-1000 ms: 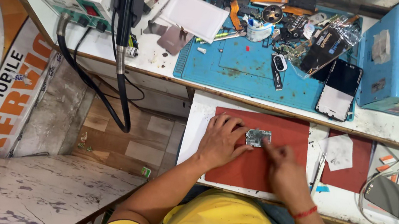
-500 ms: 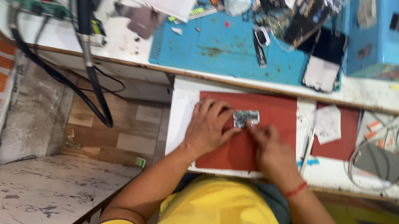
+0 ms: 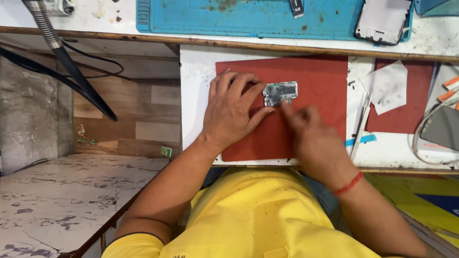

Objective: The person scrapes a small circuit board with a pen-like tool, then uses a hot air gun to apply heat to the board. The person holds the board steady with the left hand while operating the tool with the right hand.

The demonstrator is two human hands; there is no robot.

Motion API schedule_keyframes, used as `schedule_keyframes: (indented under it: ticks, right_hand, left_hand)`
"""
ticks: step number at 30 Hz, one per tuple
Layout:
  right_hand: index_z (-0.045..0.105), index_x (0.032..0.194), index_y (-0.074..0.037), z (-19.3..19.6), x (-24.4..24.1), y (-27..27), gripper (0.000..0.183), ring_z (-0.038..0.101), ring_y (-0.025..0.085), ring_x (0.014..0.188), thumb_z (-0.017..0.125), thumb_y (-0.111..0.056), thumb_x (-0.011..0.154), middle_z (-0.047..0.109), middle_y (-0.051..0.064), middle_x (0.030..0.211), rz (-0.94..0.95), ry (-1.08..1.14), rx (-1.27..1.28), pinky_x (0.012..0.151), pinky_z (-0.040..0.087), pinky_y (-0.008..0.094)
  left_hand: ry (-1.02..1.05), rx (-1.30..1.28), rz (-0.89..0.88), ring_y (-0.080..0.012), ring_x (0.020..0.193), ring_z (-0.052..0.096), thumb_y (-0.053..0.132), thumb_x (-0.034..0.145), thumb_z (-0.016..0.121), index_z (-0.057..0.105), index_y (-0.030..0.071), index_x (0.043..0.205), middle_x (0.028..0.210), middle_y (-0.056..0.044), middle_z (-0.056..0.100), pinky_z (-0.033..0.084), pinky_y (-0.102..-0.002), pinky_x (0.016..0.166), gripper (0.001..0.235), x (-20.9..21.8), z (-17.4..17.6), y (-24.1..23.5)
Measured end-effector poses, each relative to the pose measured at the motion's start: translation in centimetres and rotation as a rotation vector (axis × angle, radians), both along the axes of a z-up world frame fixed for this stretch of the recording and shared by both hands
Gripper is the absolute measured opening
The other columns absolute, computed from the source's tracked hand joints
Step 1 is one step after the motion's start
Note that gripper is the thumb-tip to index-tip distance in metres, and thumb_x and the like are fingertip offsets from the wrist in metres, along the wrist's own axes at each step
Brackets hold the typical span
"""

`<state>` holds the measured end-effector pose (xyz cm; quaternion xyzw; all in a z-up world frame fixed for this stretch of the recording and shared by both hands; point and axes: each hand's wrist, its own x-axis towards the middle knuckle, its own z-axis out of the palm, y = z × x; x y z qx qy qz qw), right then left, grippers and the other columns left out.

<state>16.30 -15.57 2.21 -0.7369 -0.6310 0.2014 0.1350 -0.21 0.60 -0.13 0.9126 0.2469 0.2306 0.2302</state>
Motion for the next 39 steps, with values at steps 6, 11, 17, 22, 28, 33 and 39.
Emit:
schedule_keyframes:
  ticks: [6,11,17,22,28,33,39]
  right_hand:
    - [0.039,0.155,-0.009,0.8,-0.4,0.4,0.078,0.067,0.046,0.073,0.053,0.002,0.079,0.057,0.024,0.116,-0.061,-0.025,-0.223,0.066,0.056,0.054]
    - [0.037,0.156,-0.002,-0.2,0.2,0.0,0.075,0.066,0.046,0.076,0.052,0.003,0.082,0.056,0.027,0.117,-0.077,-0.052,-0.119,0.065,0.056,0.052]
    - [0.034,0.158,-0.005,0.2,0.0,-0.1,0.071,0.067,0.046,0.079,0.053,0.0,0.089,0.056,0.026,0.12,-0.119,-0.085,-0.182,0.068,0.056,0.052]
    - [0.034,0.157,-0.006,1.0,-0.2,0.7,0.079,0.066,0.048,0.073,0.055,0.0,0.082,0.056,0.026,0.117,-0.039,-0.045,-0.25,0.067,0.056,0.053]
    - [0.04,0.158,-0.015,1.2,0.7,0.3,0.077,0.067,0.042,0.069,0.052,0.004,0.084,0.058,0.021,0.116,-0.087,-0.138,-0.253,0.062,0.057,0.05]
    - [0.053,0.154,-0.02,1.4,0.1,0.3,0.068,0.067,0.037,0.074,0.053,0.004,0.09,0.061,0.015,0.11,-0.186,-0.208,-0.058,0.064,0.056,0.047]
    - [0.056,0.15,-0.026,0.4,0.2,0.3,0.061,0.068,0.034,0.074,0.054,0.001,0.095,0.061,0.012,0.108,-0.217,-0.152,0.007,0.061,0.056,0.047]
  left_hand:
    - [-0.005,-0.015,0.002,-0.0309,0.12,0.051,0.039,0.084,0.085,0.071,0.01,0.121,0.124,-0.005,0.06,0.038,-0.05,0.106,0.049,0.0,0.2,0.1]
    - [0.008,-0.03,0.001,-0.0305,0.119,0.052,0.04,0.083,0.085,0.071,0.01,0.119,0.123,-0.005,0.061,0.038,-0.051,0.106,0.049,-0.1,-0.1,-0.5]
    - [0.001,0.0,0.008,-0.0308,0.12,0.051,0.04,0.084,0.085,0.072,0.01,0.118,0.123,-0.006,0.06,0.037,-0.052,0.109,0.048,-0.2,-0.5,-0.5]
    - [-0.021,0.002,-0.003,-0.031,0.12,0.051,0.042,0.084,0.085,0.071,0.008,0.121,0.125,-0.006,0.06,0.037,-0.051,0.107,0.051,-0.1,-0.1,0.2]
    - [-0.018,-0.013,-0.009,-0.0319,0.118,0.051,0.042,0.082,0.085,0.07,0.006,0.121,0.123,-0.008,0.059,0.036,-0.054,0.108,0.055,0.0,-0.3,0.1]
    - [0.032,0.041,-0.015,-0.0303,0.118,0.051,0.037,0.088,0.081,0.069,0.005,0.121,0.122,-0.008,0.058,0.035,-0.056,0.115,0.048,0.2,-0.9,-0.7]
    - [0.013,0.107,0.0,-0.0292,0.118,0.052,0.038,0.088,0.079,0.067,0.003,0.12,0.123,-0.007,0.059,0.035,-0.055,0.113,0.049,0.4,-1.0,-0.7]
